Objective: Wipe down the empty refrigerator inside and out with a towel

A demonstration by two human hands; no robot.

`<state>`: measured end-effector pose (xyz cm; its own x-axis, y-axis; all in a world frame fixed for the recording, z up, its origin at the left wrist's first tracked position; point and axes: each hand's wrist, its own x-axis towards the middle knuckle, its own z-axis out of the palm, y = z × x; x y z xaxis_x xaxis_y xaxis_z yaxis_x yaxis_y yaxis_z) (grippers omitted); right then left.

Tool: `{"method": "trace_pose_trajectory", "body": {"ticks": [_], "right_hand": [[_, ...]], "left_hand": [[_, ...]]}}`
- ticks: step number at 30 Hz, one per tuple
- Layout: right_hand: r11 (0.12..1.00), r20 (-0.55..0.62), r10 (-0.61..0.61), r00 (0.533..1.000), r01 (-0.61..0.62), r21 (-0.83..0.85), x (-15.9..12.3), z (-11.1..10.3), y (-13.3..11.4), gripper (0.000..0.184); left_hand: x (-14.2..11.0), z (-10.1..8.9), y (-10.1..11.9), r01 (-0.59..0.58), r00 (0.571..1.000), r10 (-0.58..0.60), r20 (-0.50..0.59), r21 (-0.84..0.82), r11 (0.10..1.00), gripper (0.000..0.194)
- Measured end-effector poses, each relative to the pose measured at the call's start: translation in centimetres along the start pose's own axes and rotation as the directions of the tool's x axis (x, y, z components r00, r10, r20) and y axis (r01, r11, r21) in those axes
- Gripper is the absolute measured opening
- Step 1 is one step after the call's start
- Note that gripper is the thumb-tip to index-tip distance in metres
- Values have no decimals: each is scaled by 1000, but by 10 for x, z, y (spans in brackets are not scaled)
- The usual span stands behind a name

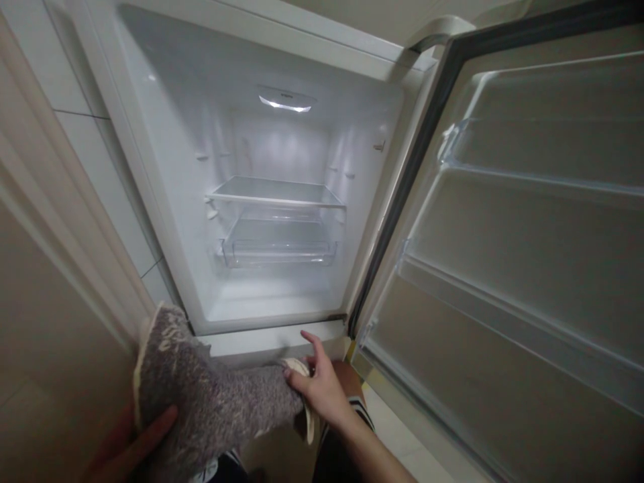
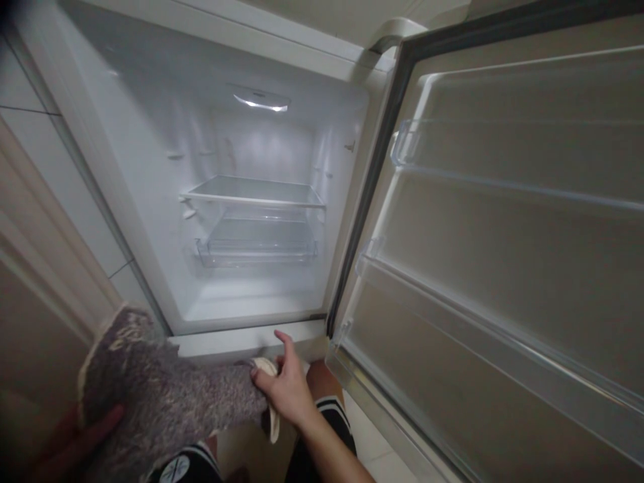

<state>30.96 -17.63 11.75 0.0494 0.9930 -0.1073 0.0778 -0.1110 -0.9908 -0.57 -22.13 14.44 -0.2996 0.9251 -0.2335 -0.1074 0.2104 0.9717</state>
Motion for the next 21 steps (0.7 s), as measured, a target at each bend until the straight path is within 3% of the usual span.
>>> {"method": "trace_pose_trajectory", "body": {"ticks": [3, 7, 9, 12, 13, 17, 19, 21], "right_hand": [[982, 120, -19, 993, 41, -186, 18, 12, 8, 60], [989, 266, 121, 956, -139, 50, 25, 39, 18, 70], [961, 409, 205, 889, -261, 86, 22, 53, 21, 79], [929, 553, 292, 780, -369, 29, 16, 66, 23, 77], [923, 564, 282, 776, -380, 61, 14, 66, 22, 76], [903, 468, 246, 849, -376, 208, 11, 54, 9, 69], [916, 489, 280, 826, -382, 120, 10, 46, 3, 63], [941, 532, 278, 800, -338, 16, 10, 40, -1, 58]], "left_hand": [[2, -7, 6, 10, 996, -5, -90, 56, 998, 94], [5, -7, 18, 21, 988, -7, -151, 94, 995, 102], [4, -3, 24, 13, 990, -4, -144, 61, 998, 110], [5, 0, 34, 5, 990, -7, -144, -13, 1000, 120], [6, -1, 37, 5, 987, -9, -158, -29, 1000, 119], [14, -7, 47, 32, 978, -41, -205, -44, 999, 116], [15, -3, 51, 47, 983, -53, -177, -35, 998, 119], [11, 9, 54, -30, 988, 30, -152, 5, 1000, 114]]}}
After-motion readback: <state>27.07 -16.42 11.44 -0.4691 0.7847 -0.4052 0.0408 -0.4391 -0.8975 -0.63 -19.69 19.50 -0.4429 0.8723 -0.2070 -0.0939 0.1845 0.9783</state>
